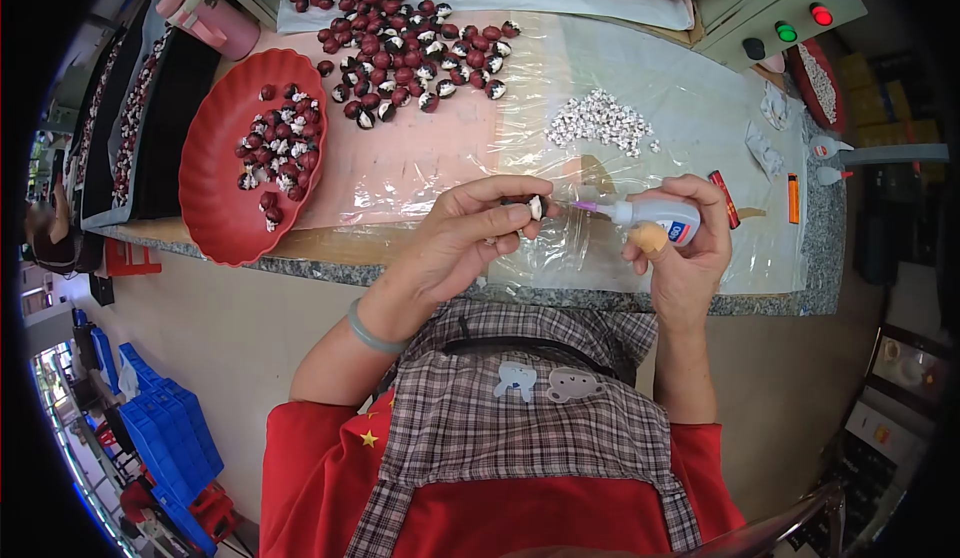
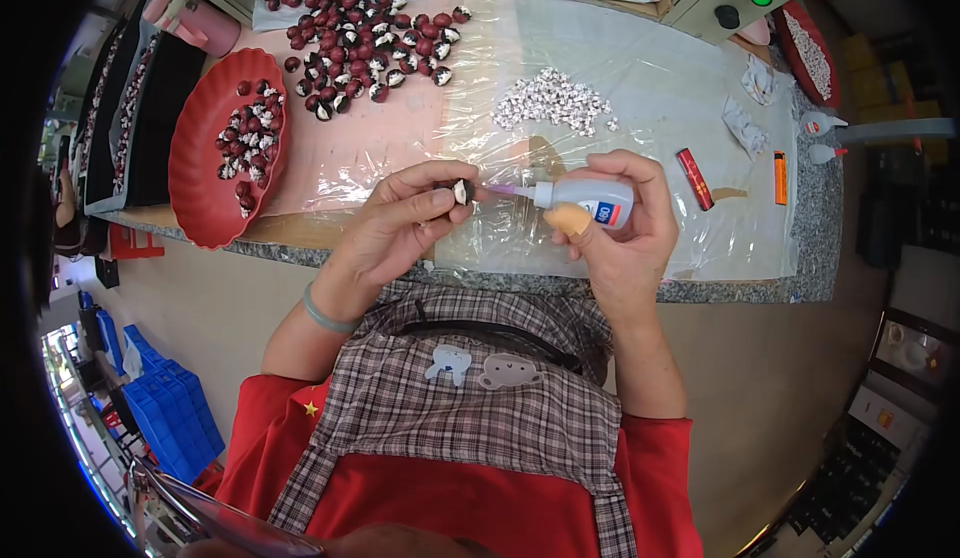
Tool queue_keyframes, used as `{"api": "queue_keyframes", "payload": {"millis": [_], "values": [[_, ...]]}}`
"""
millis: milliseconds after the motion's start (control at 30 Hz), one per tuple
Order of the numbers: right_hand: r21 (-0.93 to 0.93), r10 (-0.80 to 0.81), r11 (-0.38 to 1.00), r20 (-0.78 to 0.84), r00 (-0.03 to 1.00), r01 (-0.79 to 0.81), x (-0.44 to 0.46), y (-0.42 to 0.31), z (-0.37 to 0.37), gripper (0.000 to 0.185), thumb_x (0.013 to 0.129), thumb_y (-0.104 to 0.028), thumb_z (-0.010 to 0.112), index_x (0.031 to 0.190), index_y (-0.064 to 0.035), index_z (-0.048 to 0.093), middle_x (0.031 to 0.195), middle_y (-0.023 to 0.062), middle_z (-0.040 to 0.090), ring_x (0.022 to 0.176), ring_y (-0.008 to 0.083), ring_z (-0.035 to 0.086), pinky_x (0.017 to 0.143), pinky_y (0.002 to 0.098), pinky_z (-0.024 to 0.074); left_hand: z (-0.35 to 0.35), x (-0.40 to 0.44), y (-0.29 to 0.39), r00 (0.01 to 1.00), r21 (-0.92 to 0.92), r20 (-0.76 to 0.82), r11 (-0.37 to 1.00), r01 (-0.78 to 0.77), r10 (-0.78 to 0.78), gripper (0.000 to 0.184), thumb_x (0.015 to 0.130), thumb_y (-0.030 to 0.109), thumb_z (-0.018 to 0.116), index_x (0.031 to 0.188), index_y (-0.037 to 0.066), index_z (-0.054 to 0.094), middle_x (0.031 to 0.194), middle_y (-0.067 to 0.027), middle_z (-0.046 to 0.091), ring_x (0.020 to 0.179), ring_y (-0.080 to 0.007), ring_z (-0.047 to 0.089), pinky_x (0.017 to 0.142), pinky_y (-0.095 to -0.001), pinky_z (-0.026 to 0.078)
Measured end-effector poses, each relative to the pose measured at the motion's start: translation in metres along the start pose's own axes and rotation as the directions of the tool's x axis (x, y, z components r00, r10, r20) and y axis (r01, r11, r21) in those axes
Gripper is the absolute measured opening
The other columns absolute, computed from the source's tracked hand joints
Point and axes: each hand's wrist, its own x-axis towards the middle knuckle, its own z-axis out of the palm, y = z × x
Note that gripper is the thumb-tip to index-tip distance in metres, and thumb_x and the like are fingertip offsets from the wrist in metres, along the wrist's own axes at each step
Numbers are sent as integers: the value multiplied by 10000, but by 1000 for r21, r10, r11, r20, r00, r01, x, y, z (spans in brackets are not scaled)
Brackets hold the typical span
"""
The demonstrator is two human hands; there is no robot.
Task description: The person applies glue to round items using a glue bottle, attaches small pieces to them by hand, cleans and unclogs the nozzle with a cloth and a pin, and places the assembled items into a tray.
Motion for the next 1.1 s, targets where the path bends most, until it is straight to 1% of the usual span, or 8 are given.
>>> {"api": "queue_keyframes", "payload": {"millis": [100,200,300,367,433,533,867,1100], "values": [[-107,-64,992,-12,998,62,-1,-2,2,375,815,-30,685,1138,12,498,936,118,629,662,111,602,528,187,479,-2,0,-2,1000,7,23,1000,-6,6,303,886,48,585,1181,-15,565,984,-119,634,818,-101,593,569,-146,417],[-201,-164,965,24,986,166,-2,-2,3,389,838,-68,670,1174,34,502,941,131,642,658,114,607,576,204,497,-3,0,-5,999,12,31,1000,-20,19,303,884,53,593,1178,-16,567,956,-101,635,815,-105,602,596,-149,437],[-383,-237,890,75,969,248,-6,-3,1,410,851,-108,658,1199,48,506,937,154,654,682,139,633,620,229,512,-5,0,-5,1000,20,15,1000,-8,7,307,880,61,603,1175,-16,569,928,-84,637,811,-106,610,611,-150,445],[-491,-321,801,134,938,344,-5,-2,1,395,888,-139,601,1218,49,489,901,155,653,631,122,595,560,220,488,-5,0,-5,1000,20,4,1000,4,-4,308,879,65,607,1173,-17,571,918,-77,637,811,-106,613,614,-153,446],[-545,-350,748,160,923,378,-6,-2,1,391,886,-142,602,1211,49,496,908,163,653,667,151,611,579,242,496,-4,0,-6,1000,11,-3,1000,9,-9,308,879,69,609,1171,-20,572,914,-74,638,812,-105,616,616,-157,446],[-564,-335,744,150,930,359,-8,-4,3,392,842,-119,659,1174,46,529,965,176,654,791,230,683,677,296,537,-3,-1,-5,1000,24,-7,999,20,-20,309,879,68,609,1170,-25,571,913,-72,637,809,-105,618,622,-160,454],[-600,-328,706,195,924,377,-8,-6,6,391,820,-93,669,1166,32,536,998,165,645,789,239,679,665,301,537,-4,-1,-5,1000,17,5,999,31,-31,306,879,64,607,1170,-27,572,907,-70,635,805,-98,616,617,-161,459],[-604,-327,694,221,919,392,-6,-6,7,394,811,-98,678,1161,28,546,964,166,645,762,233,668,640,293,528,-2,-1,-5,999,22,-12,999,40,-39,297,884,60,599,1167,-27,574,905,-71,637,795,-96,611,620,-162,462]]}}
